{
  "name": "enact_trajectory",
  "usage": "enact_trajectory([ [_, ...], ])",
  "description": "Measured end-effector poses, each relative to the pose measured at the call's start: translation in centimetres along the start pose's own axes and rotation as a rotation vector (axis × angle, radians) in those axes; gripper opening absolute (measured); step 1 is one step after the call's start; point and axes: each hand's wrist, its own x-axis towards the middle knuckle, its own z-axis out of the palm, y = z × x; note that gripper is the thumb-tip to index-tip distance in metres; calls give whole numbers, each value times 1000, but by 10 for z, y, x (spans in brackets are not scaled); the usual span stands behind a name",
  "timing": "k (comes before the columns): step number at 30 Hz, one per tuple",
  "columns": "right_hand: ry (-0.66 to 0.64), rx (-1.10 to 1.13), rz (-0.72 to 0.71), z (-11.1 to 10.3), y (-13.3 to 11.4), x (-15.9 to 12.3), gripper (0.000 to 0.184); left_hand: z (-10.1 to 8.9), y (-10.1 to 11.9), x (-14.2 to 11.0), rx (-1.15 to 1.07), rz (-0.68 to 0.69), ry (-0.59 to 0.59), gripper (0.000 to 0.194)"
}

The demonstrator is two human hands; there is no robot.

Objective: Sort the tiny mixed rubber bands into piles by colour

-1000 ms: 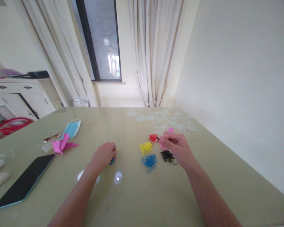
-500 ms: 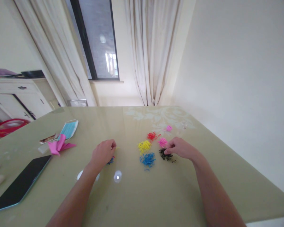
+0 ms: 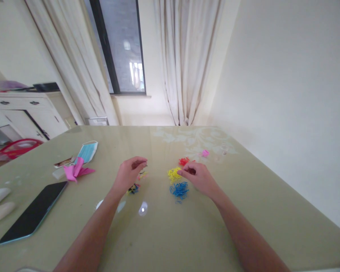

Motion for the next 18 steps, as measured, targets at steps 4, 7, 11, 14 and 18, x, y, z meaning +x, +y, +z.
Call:
enact_trajectory([
  [4, 13, 91, -49, 24, -8, -3, 21, 13, 16, -10, -367, -77, -165, 41],
  [7, 42, 132, -67, 35, -9, -5, 21, 24, 27, -20, -466, -99, -247, 38],
  [11, 30, 180, -72, 40, -7, -8, 21, 34, 33, -26, -502, -94, -328, 34],
  [14, -13, 233, -48, 41, -5, -9, 22, 37, 33, -28, -528, -89, -350, 32],
  [18, -29, 358, 20, 40, -6, -8, 24, 37, 34, -28, -535, -73, -365, 31],
])
